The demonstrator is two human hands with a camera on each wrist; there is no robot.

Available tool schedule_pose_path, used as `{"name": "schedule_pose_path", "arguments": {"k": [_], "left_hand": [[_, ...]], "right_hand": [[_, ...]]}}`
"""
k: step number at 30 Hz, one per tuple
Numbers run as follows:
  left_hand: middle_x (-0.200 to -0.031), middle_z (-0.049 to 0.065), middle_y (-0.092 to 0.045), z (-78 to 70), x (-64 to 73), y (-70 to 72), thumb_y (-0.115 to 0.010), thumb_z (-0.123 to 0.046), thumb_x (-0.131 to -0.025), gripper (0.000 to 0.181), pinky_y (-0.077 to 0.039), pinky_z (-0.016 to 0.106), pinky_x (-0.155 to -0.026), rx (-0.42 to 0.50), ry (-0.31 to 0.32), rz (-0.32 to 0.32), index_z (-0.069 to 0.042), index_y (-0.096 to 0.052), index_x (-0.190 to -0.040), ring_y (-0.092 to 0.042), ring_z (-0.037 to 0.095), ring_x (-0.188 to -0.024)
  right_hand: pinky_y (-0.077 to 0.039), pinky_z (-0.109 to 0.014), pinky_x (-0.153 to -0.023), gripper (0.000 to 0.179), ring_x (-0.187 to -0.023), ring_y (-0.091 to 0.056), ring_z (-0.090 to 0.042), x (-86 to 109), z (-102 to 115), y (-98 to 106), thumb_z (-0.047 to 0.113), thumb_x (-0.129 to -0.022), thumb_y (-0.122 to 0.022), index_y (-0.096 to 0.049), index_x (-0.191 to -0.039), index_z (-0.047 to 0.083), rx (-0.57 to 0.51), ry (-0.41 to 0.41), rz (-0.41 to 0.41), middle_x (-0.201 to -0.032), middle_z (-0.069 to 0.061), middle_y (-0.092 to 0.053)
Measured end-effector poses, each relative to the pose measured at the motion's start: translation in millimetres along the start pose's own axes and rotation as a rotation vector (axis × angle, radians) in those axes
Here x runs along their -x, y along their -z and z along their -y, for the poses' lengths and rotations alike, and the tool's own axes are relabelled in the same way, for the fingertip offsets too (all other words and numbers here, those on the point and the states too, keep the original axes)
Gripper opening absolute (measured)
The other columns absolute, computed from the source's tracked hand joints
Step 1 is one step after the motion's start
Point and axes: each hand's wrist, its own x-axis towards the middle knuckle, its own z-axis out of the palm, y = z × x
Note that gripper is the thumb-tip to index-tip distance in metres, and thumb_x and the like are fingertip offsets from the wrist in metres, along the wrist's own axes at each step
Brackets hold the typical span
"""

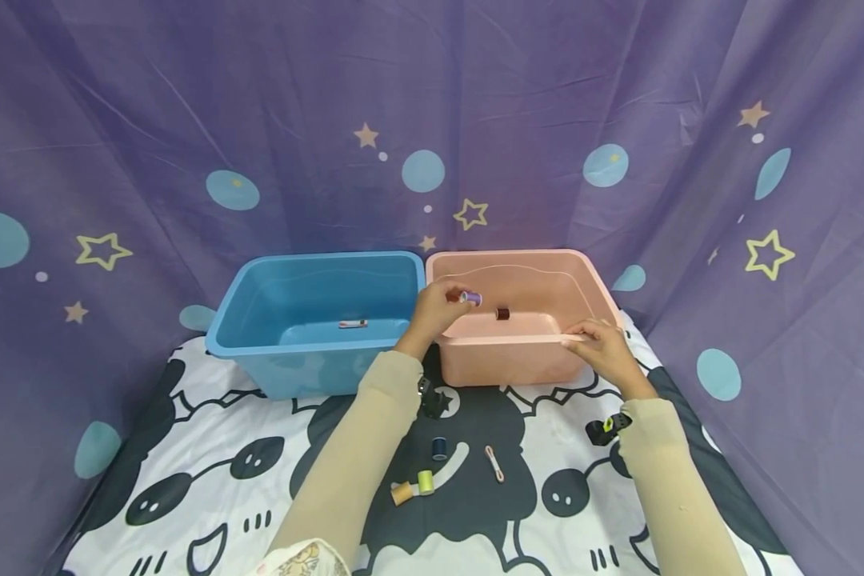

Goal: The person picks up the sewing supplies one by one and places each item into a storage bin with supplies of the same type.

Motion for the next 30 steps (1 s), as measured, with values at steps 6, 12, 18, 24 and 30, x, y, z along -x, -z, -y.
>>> {"name": "schedule_pose_path", "arguments": {"k": [6,12,18,24,30], "left_hand": [[-0.108,0.010,-0.063,-0.6,1.6,1.1,-0.071,-0.012,-0.083,0.028,-0.053,0.032,-0.079,0.018,0.021,0.004,-0.002,-0.068,-0.109,-0.061,0.024,-0.093],[-0.109,0.011,-0.064,0.7,1.8,2.3,-0.070,-0.012,-0.084,0.027,-0.051,0.034,-0.084,0.005,0.014,0.010,-0.001,-0.067,-0.109,-0.058,0.028,-0.100],[-0.109,0.011,-0.065,1.8,1.7,3.7,-0.070,-0.012,-0.084,0.026,-0.051,0.034,-0.086,0.006,-0.001,0.014,-0.002,-0.068,-0.108,-0.059,0.028,-0.101],[-0.107,0.011,-0.067,2.2,3.9,7.1,-0.071,-0.013,-0.083,0.026,-0.050,0.035,-0.086,0.015,-0.012,0.023,-0.002,-0.068,-0.107,-0.059,0.029,-0.101],[-0.105,0.013,-0.068,1.8,5.9,10.2,-0.071,-0.014,-0.082,0.027,-0.049,0.036,-0.086,-0.008,-0.017,0.024,-0.002,-0.069,-0.106,-0.060,0.031,-0.101]], "right_hand": [[-0.037,-0.027,-0.076,0.009,-0.085,-0.049,-0.014,0.0,-1,-1,0.005,-0.079,-0.074,-0.069,-0.086,0.003,0.000,0.005,0.001,-0.086,-0.009,-0.067],[-0.036,-0.028,-0.075,0.009,-0.084,-0.049,-0.014,-0.4,-1,-2,0.005,-0.079,-0.074,-0.069,-0.086,0.002,0.004,0.001,0.000,-0.086,-0.010,-0.067],[-0.037,-0.027,-0.075,0.009,-0.086,-0.049,-0.014,-0.9,-1,-2,0.006,-0.079,-0.074,-0.069,-0.087,0.003,0.003,-0.011,0.002,-0.087,-0.010,-0.067],[-0.037,-0.027,-0.075,0.009,-0.085,-0.049,-0.013,-0.5,-2,-2,0.006,-0.080,-0.074,-0.069,-0.087,0.003,0.011,-0.021,0.005,-0.086,-0.009,-0.067],[-0.036,-0.026,-0.074,0.008,-0.084,-0.049,-0.014,-0.4,-4,-3,0.005,-0.079,-0.074,-0.069,-0.085,0.003,0.011,-0.005,-0.007,-0.084,-0.010,-0.067]]}}
